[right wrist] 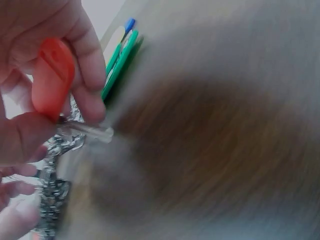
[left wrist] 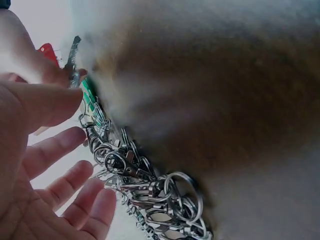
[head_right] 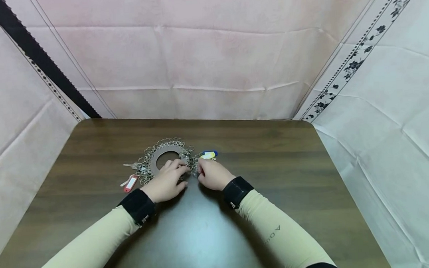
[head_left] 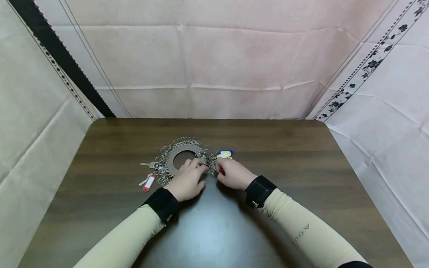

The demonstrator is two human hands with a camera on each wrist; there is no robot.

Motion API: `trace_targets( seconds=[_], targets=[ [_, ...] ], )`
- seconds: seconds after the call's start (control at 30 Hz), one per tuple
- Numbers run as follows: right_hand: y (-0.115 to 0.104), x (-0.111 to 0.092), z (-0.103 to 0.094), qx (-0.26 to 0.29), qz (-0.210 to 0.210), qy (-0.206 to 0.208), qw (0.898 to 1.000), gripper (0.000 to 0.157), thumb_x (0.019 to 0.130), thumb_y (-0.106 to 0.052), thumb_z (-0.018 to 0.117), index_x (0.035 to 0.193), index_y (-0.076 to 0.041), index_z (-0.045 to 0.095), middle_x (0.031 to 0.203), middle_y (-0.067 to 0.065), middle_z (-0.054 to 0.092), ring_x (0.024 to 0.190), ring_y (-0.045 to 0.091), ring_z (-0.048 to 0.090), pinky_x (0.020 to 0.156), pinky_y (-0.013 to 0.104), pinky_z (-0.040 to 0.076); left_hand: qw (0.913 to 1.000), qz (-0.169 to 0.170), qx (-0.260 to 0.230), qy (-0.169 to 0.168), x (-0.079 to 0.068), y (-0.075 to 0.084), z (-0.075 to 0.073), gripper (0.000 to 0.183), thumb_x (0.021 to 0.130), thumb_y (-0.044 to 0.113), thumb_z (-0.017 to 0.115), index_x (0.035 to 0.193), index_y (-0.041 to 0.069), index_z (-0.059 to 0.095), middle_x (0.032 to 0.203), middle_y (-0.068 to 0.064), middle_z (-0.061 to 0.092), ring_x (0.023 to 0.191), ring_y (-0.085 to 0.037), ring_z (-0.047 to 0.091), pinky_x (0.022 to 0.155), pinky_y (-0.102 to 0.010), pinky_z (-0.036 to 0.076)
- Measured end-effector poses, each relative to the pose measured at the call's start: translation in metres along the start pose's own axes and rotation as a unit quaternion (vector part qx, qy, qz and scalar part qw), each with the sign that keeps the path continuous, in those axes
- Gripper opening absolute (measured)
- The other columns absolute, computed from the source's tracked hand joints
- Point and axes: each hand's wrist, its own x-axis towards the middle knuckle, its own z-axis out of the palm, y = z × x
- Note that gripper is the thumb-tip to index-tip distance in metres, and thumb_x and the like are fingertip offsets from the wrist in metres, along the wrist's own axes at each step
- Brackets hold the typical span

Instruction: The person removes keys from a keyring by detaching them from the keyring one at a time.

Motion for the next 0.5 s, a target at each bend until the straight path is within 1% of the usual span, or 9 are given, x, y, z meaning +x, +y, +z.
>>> trace_targets(
  seconds=[0.1, 0.2, 0.27, 0.37, 0.5],
  targets=[
    [-0.0009, -0.0001, -0.0031, 0.068, 0.017, 0.016, 0.997, 0.015, 0.084, -0.007, 0.057, 0.098, -0.009, 0.051, 0.072, 0.002, 0.051, 0.058, 0.012, 0.047, 0.054, 0.026, 0.04, 0.9999, 0.003, -0.003, 0.013, 0.0026, -0.0001, -0.0003, 0.04, 0.086, 0.021, 0.067, 0.122, 0.006, 0.062, 0.132, -0.017, 0.049, 0.113, -0.032, 0.042, 0.096, -0.052, 0.041],
    [-0.003, 0.0, -0.0052, 0.136, 0.029, 0.025, 0.99, 0.019, 0.087, -0.008, 0.057, 0.104, -0.007, 0.05, 0.074, 0.005, 0.054, 0.055, 0.012, 0.052, 0.053, 0.026, 0.044, 0.9995, 0.009, -0.008, 0.028, 0.0045, -0.0008, -0.0001, 0.037, 0.086, 0.019, 0.066, 0.12, 0.006, 0.062, 0.129, -0.016, 0.051, 0.111, -0.031, 0.043, 0.095, -0.051, 0.042],
    [-0.0049, -0.0003, -0.0063, 0.17, 0.034, 0.026, 0.985, 0.018, 0.088, -0.008, 0.057, 0.104, -0.005, 0.05, 0.074, 0.006, 0.057, 0.055, 0.014, 0.055, 0.052, 0.026, 0.045, 0.9992, 0.01, -0.015, 0.036, 0.0054, -0.0012, 0.0001, 0.035, 0.086, 0.019, 0.066, 0.118, 0.006, 0.063, 0.126, -0.015, 0.053, 0.109, -0.03, 0.043, 0.094, -0.05, 0.043],
    [-0.0078, -0.0012, -0.007, 0.218, 0.047, 0.016, 0.975, 0.014, 0.089, -0.008, 0.056, 0.102, -0.004, 0.052, 0.073, 0.009, 0.059, 0.062, 0.019, 0.061, 0.051, 0.027, 0.046, 0.9983, 0.008, -0.03, 0.05, 0.0065, -0.0022, 0.0007, 0.031, 0.086, 0.018, 0.066, 0.114, 0.005, 0.064, 0.121, -0.013, 0.056, 0.105, -0.028, 0.044, 0.093, -0.048, 0.043],
    [-0.0103, -0.0019, -0.0059, 0.257, 0.054, 0.007, 0.965, 0.013, 0.09, -0.006, 0.055, 0.102, -0.001, 0.053, 0.073, 0.01, 0.057, 0.073, 0.027, 0.066, 0.053, 0.026, 0.047, 0.9968, -0.009, -0.049, 0.063, 0.008, -0.0037, 0.0033, 0.029, 0.085, 0.017, 0.067, 0.11, 0.003, 0.062, 0.112, -0.012, 0.06, 0.099, -0.026, 0.047, 0.09, -0.045, 0.044]
  ],
)
